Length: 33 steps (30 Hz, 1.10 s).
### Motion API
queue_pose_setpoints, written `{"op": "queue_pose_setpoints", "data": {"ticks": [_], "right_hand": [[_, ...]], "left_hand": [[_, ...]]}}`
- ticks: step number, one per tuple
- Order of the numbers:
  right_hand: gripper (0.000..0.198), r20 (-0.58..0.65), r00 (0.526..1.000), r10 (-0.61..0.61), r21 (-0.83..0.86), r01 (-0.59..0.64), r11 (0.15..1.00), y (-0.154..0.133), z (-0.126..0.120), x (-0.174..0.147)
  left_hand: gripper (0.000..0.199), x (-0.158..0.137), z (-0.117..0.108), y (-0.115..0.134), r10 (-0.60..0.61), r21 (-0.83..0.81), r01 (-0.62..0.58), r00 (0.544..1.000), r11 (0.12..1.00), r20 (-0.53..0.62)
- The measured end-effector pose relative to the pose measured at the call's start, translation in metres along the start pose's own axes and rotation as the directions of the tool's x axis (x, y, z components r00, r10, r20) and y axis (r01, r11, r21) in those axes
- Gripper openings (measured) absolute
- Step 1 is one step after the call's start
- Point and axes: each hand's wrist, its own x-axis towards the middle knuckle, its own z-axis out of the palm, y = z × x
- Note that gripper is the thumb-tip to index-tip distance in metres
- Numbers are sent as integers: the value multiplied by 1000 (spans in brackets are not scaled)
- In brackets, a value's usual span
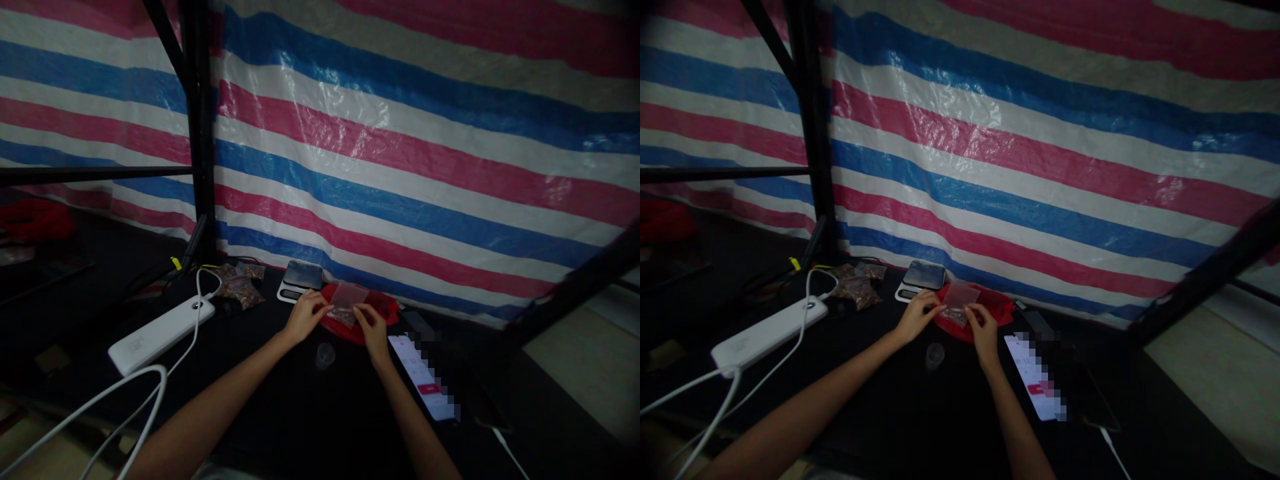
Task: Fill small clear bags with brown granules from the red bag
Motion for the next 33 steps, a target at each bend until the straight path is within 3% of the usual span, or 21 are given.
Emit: {"op": "queue_pose_setpoints", "data": {"ticks": [8, 14, 21, 27, 33], "right_hand": [[36, -5, 997, 78, 66, -78, 995, 1, -6, 3], [32, 14, 999, 37, 115, -38, 993, 0, -4, 1], [28, 148, 989, 3, 23, -7, 1000, -8, -19, 6], [28, 196, 980, 35, 3, -36, 999, -15, -14, 0], [25, 158, 987, 21, -166, 5, 986, -11, -13, -2]], "left_hand": [[25, -4, 0, 5, -68, 12, 67, 997, 998, 31], [25, -8, 11, 4, -49, -4, 50, 994, 999, 96], [27, -15, 23, 14, -98, -77, 107, 990, 991, 106], [33, -15, 19, 18, -125, -77, 130, 990, 989, 67], [32, -14, 15, 16, -136, -45, 137, 990, 990, 30]]}}
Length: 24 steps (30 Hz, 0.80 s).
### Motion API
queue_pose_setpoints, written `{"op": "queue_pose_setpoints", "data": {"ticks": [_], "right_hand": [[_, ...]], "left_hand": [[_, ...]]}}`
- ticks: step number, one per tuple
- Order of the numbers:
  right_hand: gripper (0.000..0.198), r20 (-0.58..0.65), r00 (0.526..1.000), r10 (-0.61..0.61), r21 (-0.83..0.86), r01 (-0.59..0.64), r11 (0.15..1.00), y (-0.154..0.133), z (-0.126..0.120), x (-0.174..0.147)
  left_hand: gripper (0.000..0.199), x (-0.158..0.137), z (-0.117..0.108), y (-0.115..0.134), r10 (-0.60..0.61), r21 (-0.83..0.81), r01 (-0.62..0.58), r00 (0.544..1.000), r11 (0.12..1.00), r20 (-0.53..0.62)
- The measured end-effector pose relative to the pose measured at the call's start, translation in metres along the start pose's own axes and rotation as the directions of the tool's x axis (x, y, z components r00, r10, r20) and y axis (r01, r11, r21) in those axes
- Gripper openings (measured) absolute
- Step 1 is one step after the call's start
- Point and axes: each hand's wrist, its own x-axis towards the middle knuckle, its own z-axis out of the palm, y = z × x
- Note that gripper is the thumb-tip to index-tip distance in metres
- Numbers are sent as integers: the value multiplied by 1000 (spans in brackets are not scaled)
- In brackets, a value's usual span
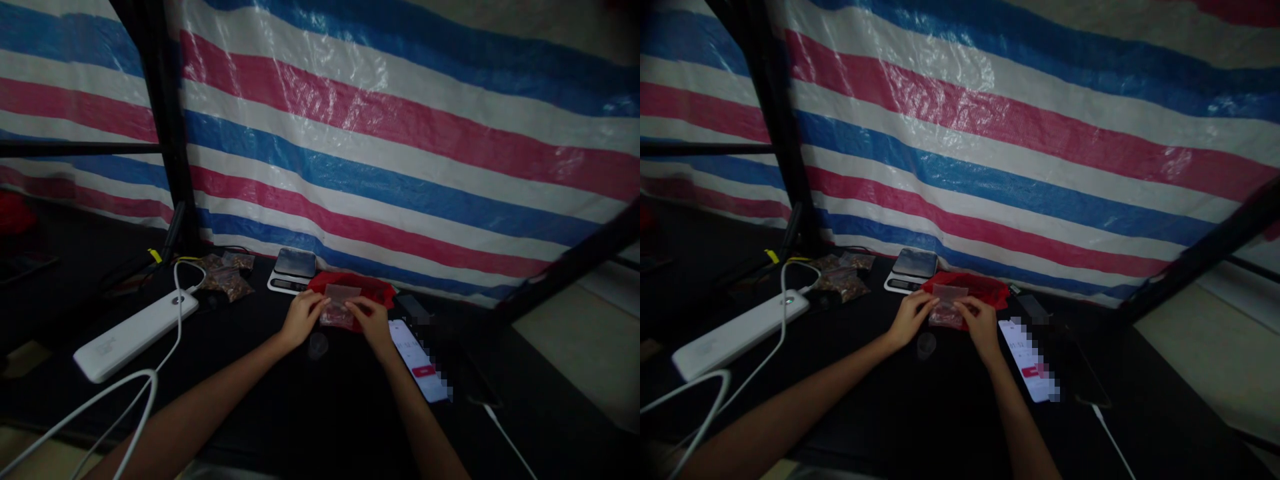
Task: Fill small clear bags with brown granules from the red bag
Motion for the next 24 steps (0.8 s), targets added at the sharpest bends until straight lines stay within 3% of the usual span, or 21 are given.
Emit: {"op": "queue_pose_setpoints", "data": {"ticks": [6, 13, 18, 24], "right_hand": [[22, 210, 978, -12, -104, 34, 994, -1, -4, -3], [25, 93, 996, 8, -190, 10, 982, 6, -8, 0], [25, 57, 998, -20, -309, 36, 950, 7, -11, 1], [20, 115, 989, -88, -450, 131, 883, 5, -12, -2]], "left_hand": [[35, 2, -5, -3, 8, 15, -8, 999, 1000, -42], [32, 2, -7, -8, 31, 166, -47, 995, 985, 92], [25, 3, -7, -14, 98, 151, -120, 984, 981, 146], [19, 5, -10, -16, 94, 171, -122, 981, 978, 167]]}}
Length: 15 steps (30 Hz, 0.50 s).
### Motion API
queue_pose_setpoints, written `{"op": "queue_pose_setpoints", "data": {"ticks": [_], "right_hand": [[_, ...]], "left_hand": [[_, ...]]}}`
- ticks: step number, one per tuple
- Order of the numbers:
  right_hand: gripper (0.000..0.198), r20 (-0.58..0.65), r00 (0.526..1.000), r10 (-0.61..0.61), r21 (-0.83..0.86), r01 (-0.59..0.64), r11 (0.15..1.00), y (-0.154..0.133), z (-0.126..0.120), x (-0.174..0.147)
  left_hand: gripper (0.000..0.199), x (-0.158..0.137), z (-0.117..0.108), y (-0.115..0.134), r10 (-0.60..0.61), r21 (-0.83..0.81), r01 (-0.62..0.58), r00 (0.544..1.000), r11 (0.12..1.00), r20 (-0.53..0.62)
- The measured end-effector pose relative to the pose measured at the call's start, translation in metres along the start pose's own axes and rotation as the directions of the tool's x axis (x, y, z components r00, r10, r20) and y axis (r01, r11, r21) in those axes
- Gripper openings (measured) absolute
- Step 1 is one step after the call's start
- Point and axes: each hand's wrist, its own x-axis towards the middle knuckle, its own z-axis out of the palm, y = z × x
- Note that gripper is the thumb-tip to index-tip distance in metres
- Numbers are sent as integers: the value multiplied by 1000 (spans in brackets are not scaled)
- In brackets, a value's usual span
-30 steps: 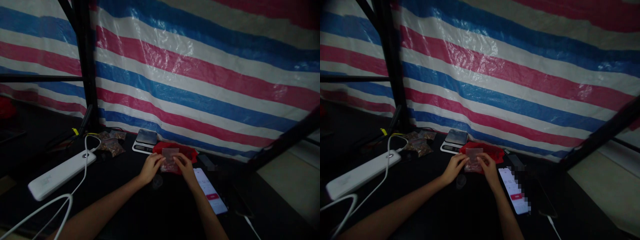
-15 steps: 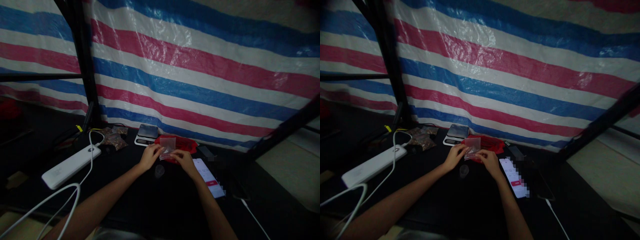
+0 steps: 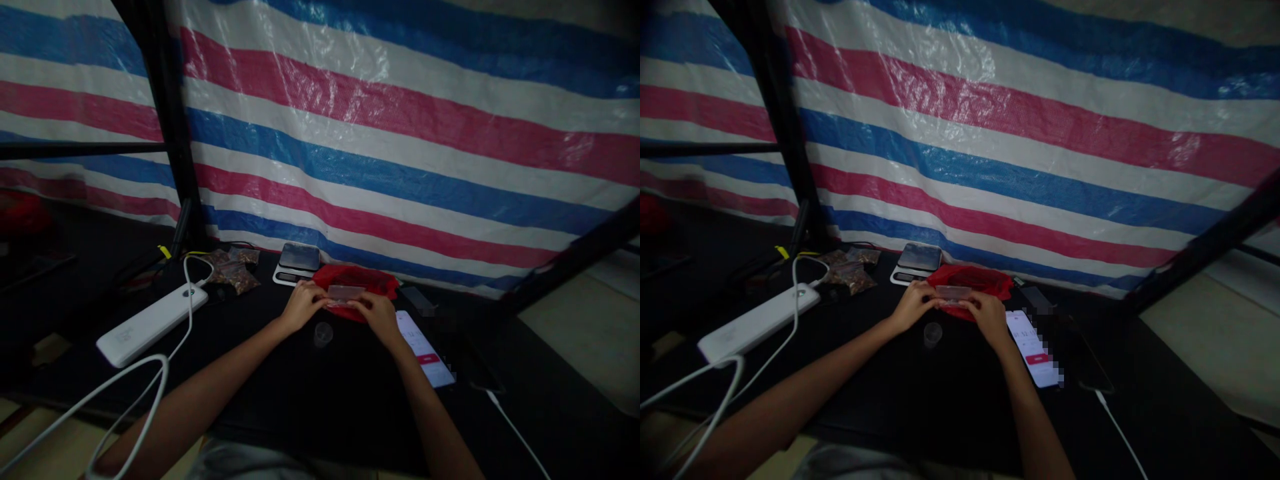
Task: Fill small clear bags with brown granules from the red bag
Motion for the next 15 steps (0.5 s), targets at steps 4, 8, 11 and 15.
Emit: {"op": "queue_pose_setpoints", "data": {"ticks": [4, 8, 11, 15], "right_hand": [[15, 109, 992, -68, -44, 73, 996, -1, -2, -1], [19, 133, 988, -85, -85, 96, 992, -1, -4, -1], [19, 142, 983, -117, -73, 128, 989, 0, -4, -2], [20, 159, 981, -110, -95, 126, 988, 0, -3, -2]], "left_hand": [[14, 0, 0, -2, 2, 33, -2, 1000, 999, 9], [11, 1, 2, -7, 18, 20, -19, 998, 1000, 66], [11, 2, 4, -11, 24, 8, -25, 993, 1000, 113], [12, 3, 5, -11, 10, 29, -13, 993, 999, 115]]}}
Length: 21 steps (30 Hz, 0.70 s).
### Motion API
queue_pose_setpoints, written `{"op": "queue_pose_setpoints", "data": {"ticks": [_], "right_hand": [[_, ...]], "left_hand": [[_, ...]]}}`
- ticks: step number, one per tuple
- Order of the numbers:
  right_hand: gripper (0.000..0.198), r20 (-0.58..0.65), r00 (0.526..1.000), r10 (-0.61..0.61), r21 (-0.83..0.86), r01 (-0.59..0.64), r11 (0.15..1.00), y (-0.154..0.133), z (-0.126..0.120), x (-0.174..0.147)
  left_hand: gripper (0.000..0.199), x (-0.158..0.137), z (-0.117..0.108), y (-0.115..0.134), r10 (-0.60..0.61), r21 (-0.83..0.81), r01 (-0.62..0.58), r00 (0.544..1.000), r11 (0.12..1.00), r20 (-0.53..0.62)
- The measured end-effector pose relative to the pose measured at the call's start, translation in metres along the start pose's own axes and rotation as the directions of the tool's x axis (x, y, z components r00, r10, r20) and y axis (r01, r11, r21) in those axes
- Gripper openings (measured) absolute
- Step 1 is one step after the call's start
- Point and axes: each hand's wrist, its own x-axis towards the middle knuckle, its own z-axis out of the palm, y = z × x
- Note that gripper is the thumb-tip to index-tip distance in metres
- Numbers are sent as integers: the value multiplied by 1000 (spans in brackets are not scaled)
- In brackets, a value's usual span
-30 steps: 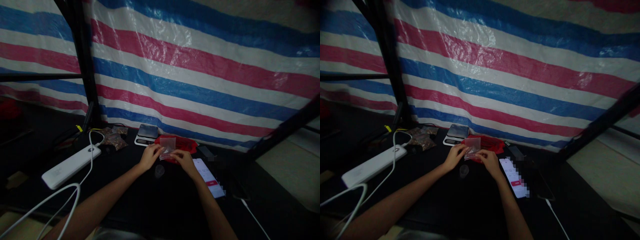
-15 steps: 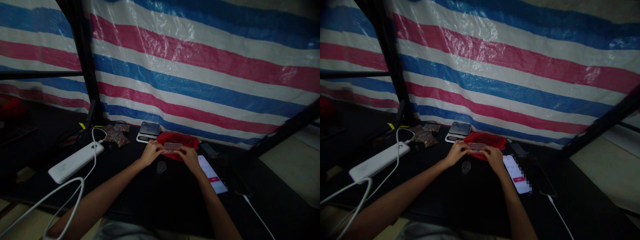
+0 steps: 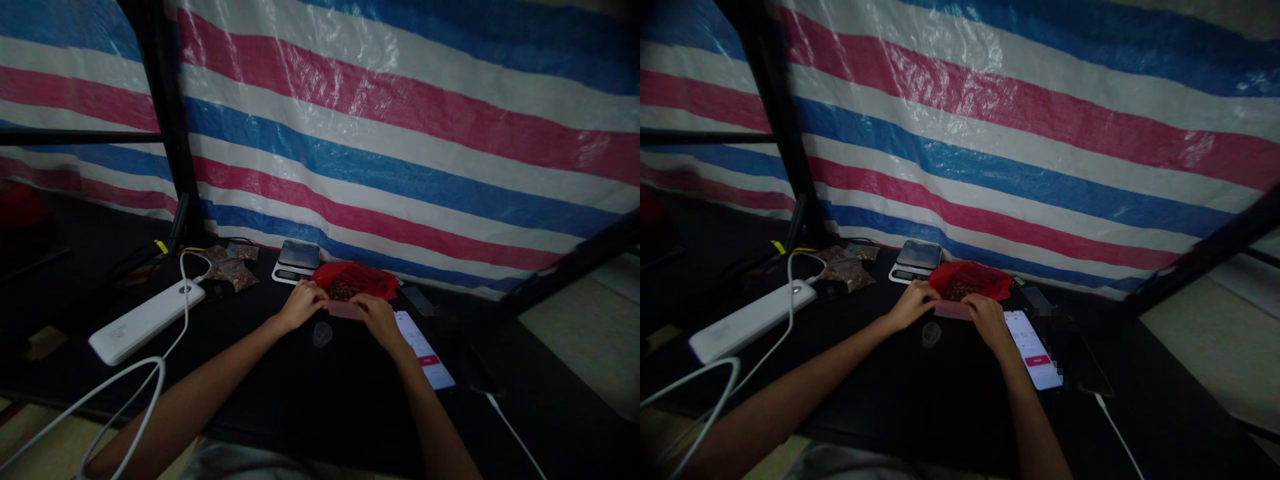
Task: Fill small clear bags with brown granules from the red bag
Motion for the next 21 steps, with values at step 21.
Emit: {"op": "queue_pose_setpoints", "data": {"ticks": [21], "right_hand": [[20, 5, 991, -131, 71, 130, 989, -1, 9, 0]], "left_hand": [[9, 1, -5, 7, 9, 21, -9, 1000, 1000, 14]]}}
